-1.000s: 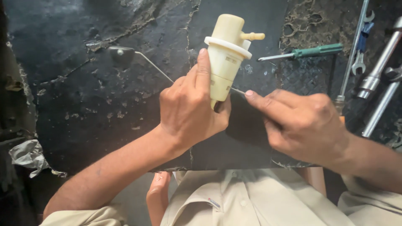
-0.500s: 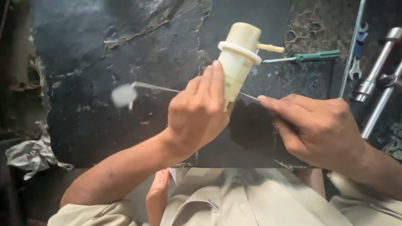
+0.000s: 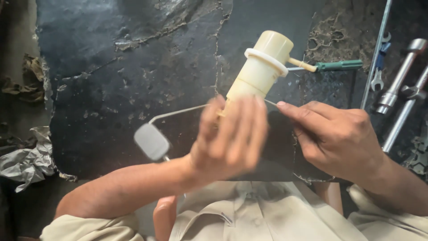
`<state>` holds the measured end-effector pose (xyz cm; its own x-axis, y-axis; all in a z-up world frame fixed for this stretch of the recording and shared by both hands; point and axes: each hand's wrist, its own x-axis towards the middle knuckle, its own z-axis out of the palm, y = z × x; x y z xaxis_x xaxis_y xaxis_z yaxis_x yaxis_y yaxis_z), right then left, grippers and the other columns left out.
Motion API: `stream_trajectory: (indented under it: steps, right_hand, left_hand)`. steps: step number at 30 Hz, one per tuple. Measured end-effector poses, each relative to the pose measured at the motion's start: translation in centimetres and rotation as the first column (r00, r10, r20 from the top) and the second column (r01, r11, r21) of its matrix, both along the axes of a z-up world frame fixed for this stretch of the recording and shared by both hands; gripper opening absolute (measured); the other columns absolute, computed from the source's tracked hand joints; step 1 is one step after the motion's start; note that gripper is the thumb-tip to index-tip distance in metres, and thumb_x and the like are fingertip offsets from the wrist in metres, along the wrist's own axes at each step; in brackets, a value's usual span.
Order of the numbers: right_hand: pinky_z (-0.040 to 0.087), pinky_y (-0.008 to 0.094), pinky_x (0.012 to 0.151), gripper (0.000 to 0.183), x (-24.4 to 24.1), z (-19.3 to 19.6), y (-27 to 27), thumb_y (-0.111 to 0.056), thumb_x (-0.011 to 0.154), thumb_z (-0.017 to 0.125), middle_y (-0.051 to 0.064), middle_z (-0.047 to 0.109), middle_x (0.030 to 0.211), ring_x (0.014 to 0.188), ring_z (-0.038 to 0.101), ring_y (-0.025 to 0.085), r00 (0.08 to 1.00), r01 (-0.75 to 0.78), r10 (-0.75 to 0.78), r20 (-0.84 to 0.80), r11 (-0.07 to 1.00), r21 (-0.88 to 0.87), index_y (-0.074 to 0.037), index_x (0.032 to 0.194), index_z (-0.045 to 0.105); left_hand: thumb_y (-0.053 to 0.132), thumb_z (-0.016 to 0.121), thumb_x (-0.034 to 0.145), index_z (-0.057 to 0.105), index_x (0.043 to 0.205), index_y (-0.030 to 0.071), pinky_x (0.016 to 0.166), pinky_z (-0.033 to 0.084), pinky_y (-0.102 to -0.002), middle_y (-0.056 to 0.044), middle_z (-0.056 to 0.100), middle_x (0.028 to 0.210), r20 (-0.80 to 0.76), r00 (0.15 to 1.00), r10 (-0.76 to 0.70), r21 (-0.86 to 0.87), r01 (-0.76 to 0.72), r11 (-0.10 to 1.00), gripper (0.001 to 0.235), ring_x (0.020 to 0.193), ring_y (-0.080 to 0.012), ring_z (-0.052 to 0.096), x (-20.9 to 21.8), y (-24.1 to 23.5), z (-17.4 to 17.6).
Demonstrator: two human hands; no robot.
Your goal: The person sits at a workbench and unboxes a new fuel pump from a cardboard box. They use a screwdriver on a wiring switch assembly, then hold the fuel pump and pry and work at its lower connector area with a long screwdriver and small tool.
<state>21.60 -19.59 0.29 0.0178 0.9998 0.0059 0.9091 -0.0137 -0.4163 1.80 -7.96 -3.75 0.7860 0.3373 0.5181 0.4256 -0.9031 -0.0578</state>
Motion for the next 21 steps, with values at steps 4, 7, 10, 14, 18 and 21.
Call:
stream_trajectory:
  steps: [4, 7, 10, 14, 18, 21]
  right_hand:
    - [0.054, 0.031, 0.054, 0.044, 0.2, 0.1, -0.1, 0.000, 0.080, 0.071, 0.006, 0.072, 0.086, 0.062, 0.068, 0.019, 1.000, 0.014, -0.014, -0.011, 1.000, -0.018, -0.006, 0.124, 0.072]
    - [0.055, 0.032, 0.055, 0.047, 0.2, -0.7, 0.0, -0.002, 0.076, 0.071, 0.007, 0.071, 0.085, 0.063, 0.068, 0.020, 1.000, -0.023, 0.023, 0.009, 1.000, -0.018, -0.005, 0.124, 0.072]
    - [0.055, 0.033, 0.055, 0.046, 0.0, -1.9, 0.4, -0.003, 0.075, 0.070, 0.007, 0.070, 0.084, 0.062, 0.068, 0.022, 1.000, -0.022, 0.023, 0.018, 0.999, -0.028, -0.004, 0.121, 0.072]
    - [0.053, 0.034, 0.051, 0.042, 0.2, -1.6, 0.7, -0.003, 0.078, 0.072, 0.008, 0.068, 0.077, 0.056, 0.066, 0.022, 0.997, -0.054, 0.058, 0.055, 0.997, -0.060, -0.002, 0.120, 0.074]
    - [0.054, 0.032, 0.057, 0.037, 0.6, -0.8, 0.8, -0.002, 0.083, 0.070, 0.007, 0.069, 0.084, 0.064, 0.067, 0.020, 1.000, -0.010, 0.011, -0.027, 1.000, 0.028, -0.003, 0.120, 0.072]
    - [0.050, 0.033, 0.050, 0.034, 0.5, -0.2, 0.7, -0.004, 0.084, 0.073, 0.006, 0.069, 0.076, 0.055, 0.063, 0.019, 0.997, 0.077, -0.077, 0.012, 0.995, -0.056, -0.006, 0.117, 0.075]
  left_hand:
    - [0.036, 0.075, 0.090, 0.064, 0.071, 0.011, 0.064, 0.049, -0.039, -0.006, 0.060, 0.067, 0.081, 0.952, -0.296, -0.303, 0.306, 0.903, 0.034, 0.065, -0.0231, 0.062, -1.0, -0.9, -1.3]
    - [0.054, 0.081, 0.078, 0.058, 0.057, 0.012, 0.049, 0.046, -0.039, -0.006, 0.053, 0.052, -0.073, 0.986, -0.151, -0.554, 0.085, 0.828, 0.053, 0.050, -0.0252, 0.057, -2.0, 1.0, -1.3]
    - [0.070, 0.085, 0.065, 0.058, 0.060, 0.007, 0.047, 0.046, -0.038, -0.008, 0.055, 0.055, -0.254, 0.964, 0.078, -0.516, -0.204, 0.832, 0.069, 0.051, -0.0269, 0.057, -3.3, 3.1, -1.5]
    - [0.077, 0.082, 0.071, 0.063, 0.075, 0.004, 0.056, 0.048, -0.037, -0.010, 0.063, 0.074, -0.195, 0.956, 0.221, -0.386, -0.282, 0.878, 0.076, 0.069, -0.0287, 0.061, -4.6, 5.3, -1.7]
    - [0.065, 0.081, 0.091, 0.070, 0.096, -0.002, 0.077, 0.053, -0.040, -0.014, 0.067, 0.093, 0.002, 0.998, 0.069, -0.338, -0.064, 0.939, 0.068, 0.091, -0.0329, 0.064, -3.2, 5.9, -0.6]
    - [0.069, 0.072, 0.086, 0.072, 0.108, -0.008, 0.098, 0.044, -0.052, -0.021, 0.070, 0.113, -0.124, 0.986, 0.111, -0.173, -0.131, 0.976, 0.079, 0.116, -0.0374, 0.064, -1.2, 5.1, -0.7]
